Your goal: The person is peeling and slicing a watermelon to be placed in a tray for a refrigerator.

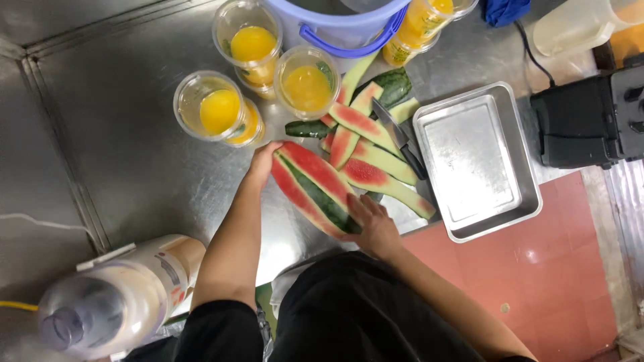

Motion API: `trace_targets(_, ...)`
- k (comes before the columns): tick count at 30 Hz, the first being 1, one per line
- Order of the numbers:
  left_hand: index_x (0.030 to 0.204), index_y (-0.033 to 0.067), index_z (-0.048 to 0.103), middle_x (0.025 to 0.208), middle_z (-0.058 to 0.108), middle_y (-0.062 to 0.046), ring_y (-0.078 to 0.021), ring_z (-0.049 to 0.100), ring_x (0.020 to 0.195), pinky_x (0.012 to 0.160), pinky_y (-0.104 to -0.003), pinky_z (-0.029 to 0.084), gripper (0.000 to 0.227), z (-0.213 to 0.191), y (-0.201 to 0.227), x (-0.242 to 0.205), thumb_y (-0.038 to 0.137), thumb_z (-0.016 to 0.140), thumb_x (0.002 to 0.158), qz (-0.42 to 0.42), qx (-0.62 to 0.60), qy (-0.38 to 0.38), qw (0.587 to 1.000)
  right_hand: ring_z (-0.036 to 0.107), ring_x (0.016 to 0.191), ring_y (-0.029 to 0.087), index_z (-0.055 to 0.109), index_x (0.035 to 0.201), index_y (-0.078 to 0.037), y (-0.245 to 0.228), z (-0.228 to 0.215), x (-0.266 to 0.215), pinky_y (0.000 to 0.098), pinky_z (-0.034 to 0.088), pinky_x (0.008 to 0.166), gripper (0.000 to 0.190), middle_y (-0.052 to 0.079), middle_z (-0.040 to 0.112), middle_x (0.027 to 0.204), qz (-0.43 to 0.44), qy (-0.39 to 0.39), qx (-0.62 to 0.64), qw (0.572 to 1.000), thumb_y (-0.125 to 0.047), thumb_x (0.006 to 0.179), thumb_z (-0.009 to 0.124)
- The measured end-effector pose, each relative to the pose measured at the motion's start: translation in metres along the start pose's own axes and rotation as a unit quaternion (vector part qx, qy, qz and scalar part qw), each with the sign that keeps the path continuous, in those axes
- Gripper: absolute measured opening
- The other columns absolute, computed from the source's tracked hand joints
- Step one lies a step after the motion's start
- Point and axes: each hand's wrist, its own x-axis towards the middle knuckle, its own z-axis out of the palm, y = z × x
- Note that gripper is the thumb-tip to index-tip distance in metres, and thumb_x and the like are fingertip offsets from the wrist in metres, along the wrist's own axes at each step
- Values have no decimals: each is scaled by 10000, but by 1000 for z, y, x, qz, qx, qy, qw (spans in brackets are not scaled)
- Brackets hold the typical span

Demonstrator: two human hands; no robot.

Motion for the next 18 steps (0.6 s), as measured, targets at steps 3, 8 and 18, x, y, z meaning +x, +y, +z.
trace_targets(3, 1184, 78, 759, 1091, 757, -80, -210, 692, 1002, 927, -343, 502, 449, -25, -40, -38, 393, 615, 898, -39, -3, 95, 995, 551, 1240, 430, 466, 1525, -223, 15, 5, -6, 503, 495, 977, 1026, 154, 518, 1456, 25, 36, 60, 997, -509, 636, 893)
trace_targets(8, 1255, 53, 652, 1250, 702, -78, -216, 644, 1174, 1041, -368, 476, 512, -30, -85, -92, 484, 608, 984, -24, -230, 106, 967, 654, 1079, 447, 517, 1472, 15, 33, 18, -3, 479, 534, 907, 808, 262, 680, 1238, -16, 173, 100, 980, -360, 829, 831)
trace_targets(18, 1244, 31, 659, 1271, 689, -113, -227, 627, 1184, 1061, -367, 451, 593, -1, -56, -126, 549, 586, 965, 17, -200, 203, 959, 746, 920, 316, 537, 1412, 98, 46, 31, 11, 380, 560, 830, 842, 231, 747, 980, -39, 188, 180, 965, -382, 797, 851)
